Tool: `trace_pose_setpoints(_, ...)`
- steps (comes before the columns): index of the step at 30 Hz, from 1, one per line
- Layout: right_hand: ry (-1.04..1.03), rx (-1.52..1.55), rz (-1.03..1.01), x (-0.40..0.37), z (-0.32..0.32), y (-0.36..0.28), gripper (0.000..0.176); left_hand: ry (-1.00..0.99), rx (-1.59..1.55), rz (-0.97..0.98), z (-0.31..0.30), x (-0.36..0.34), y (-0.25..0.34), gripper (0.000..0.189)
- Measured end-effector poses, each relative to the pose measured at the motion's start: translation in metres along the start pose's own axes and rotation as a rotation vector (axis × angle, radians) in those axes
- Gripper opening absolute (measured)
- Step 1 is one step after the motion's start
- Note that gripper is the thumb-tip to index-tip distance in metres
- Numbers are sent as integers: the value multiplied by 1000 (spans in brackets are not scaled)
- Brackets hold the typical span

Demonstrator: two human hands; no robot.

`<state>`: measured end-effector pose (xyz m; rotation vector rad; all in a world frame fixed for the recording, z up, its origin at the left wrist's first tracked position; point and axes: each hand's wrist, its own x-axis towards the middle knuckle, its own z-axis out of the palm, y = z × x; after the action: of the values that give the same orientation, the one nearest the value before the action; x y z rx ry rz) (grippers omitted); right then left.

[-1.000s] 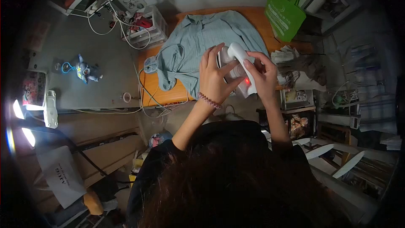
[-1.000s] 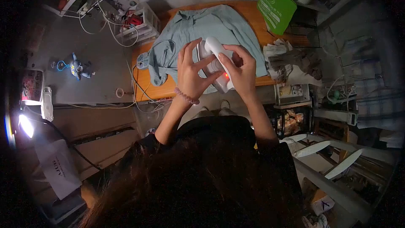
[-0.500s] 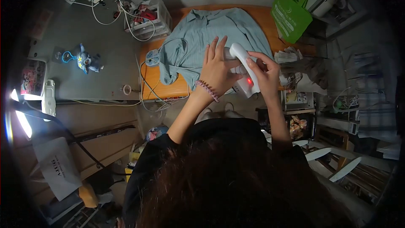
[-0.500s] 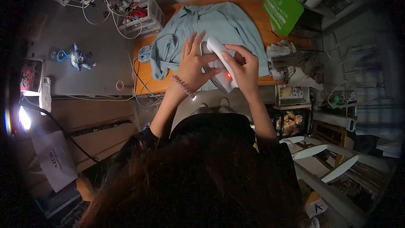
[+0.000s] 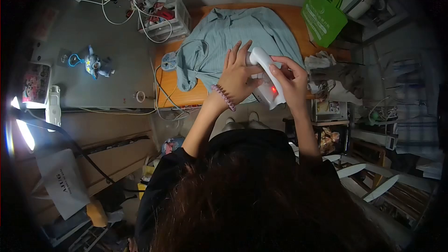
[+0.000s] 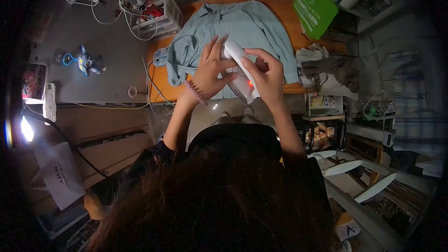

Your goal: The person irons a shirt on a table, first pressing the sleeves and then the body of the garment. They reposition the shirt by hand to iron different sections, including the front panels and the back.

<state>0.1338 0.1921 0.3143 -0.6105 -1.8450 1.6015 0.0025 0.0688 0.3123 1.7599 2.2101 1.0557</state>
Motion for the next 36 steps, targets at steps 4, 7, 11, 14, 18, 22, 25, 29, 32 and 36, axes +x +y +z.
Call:
trace_pose_setpoints(4,-1,9,5,-2,2,-2,18,-17,19,6,0,-1,-2,21)
trace_pose_setpoints(7,3,8,12,-3,3,-4,18,-27,19,-1,0,-2,-1,21)
trace_pose_setpoints(11,5,7,9,-3,1,-2,18,5,-2,-11,1,-3,2,23)
trace_pose_setpoints(14,18,19,5,-4,1,-2,18,26,-5,-28,2,-4,4,26)
trace_pose_setpoints(18,24,5,16,-5,4,-2,19,30,23,-48,3,-5,8,30)
trace_pose_setpoints(22,60,-2,18,-7,4,0,20,111,64,-70,9,-8,8,36)
trace_pose_setpoints(25,75,0,33,-7,6,0,21,159,69,-85,10,-8,13,37)
trace_pose_setpoints(29,86,4,25,-7,7,-2,21,181,109,-106,10,-7,16,41)
trace_pose_setpoints(32,104,-10,12,-8,8,-1,21,221,78,-110,13,-7,18,36)
trace_pose_setpoints(36,135,-17,0,-6,5,3,20,204,82,-91,17,-9,14,37)
